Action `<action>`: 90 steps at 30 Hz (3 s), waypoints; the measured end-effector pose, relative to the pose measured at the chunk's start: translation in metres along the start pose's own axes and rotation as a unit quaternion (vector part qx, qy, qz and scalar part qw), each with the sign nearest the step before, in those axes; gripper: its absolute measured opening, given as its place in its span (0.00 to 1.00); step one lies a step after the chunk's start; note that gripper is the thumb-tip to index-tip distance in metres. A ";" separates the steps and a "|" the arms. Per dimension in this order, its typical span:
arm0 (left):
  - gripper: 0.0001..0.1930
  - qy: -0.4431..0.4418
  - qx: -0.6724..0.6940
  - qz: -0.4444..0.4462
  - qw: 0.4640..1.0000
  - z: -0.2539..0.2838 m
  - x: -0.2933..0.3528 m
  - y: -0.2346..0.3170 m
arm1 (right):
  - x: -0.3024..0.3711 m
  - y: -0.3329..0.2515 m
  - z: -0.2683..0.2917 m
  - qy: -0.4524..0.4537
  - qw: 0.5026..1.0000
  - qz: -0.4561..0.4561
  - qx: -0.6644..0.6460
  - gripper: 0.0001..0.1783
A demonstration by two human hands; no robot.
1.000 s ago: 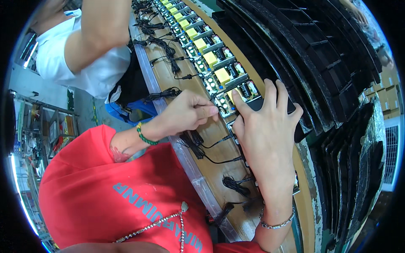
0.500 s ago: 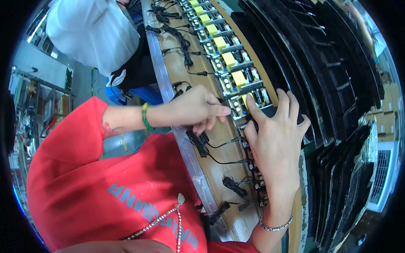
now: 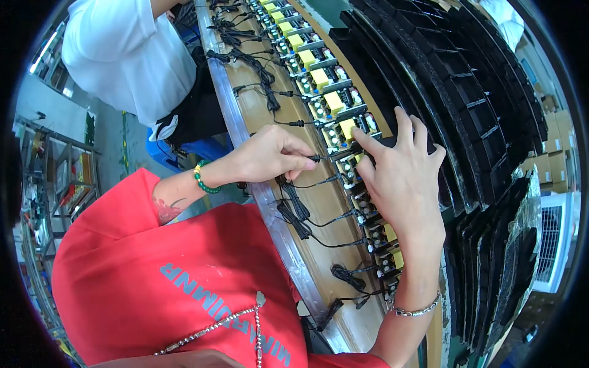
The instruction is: The recorder is assembling small electronic modules by inserting components into housings and connecting wires on a manual production line.
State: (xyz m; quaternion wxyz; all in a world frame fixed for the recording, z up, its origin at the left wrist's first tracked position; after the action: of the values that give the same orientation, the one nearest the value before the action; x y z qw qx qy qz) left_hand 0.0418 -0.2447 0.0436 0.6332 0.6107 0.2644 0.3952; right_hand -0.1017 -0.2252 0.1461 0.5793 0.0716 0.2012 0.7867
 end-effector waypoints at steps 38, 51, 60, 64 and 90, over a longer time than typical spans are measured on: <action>0.17 0.019 0.294 0.229 0.928 -0.021 -0.021 -0.025 | 0.033 0.026 0.037 0.119 0.990 -0.025 -0.076 0.22; 0.15 -0.037 0.316 0.184 0.930 -0.030 -0.010 -0.020 | 0.164 0.064 -0.041 0.178 0.246 -0.209 -0.929 0.29; 0.16 -0.104 0.243 0.146 0.953 -0.046 -0.021 -0.018 | 0.252 0.122 0.006 0.192 0.797 -0.269 -0.505 0.31; 0.16 -0.122 0.232 0.156 0.952 -0.062 -0.020 -0.014 | 0.254 0.102 0.009 0.056 0.952 -0.233 -0.191 0.41; 0.16 -0.109 0.281 0.164 0.939 -0.072 -0.008 -0.020 | 0.253 0.090 -0.029 -0.217 0.959 -0.147 -0.112 0.66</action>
State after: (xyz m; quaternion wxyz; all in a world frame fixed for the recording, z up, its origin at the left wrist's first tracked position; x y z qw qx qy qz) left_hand -0.0177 -0.2100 0.0141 0.3877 0.8378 0.1902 0.3339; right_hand -0.2718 -0.0164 0.1250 0.7224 0.1443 -0.0105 0.6761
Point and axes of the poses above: each hand's wrist, its own x-axis away from the middle knuckle, its own z-axis out of the back of the hand, y = z × x, the point moved 10 cm from there along -x, towards the middle knuckle, and after that the axes turned 14 degrees about x, right-handed, at the moved point
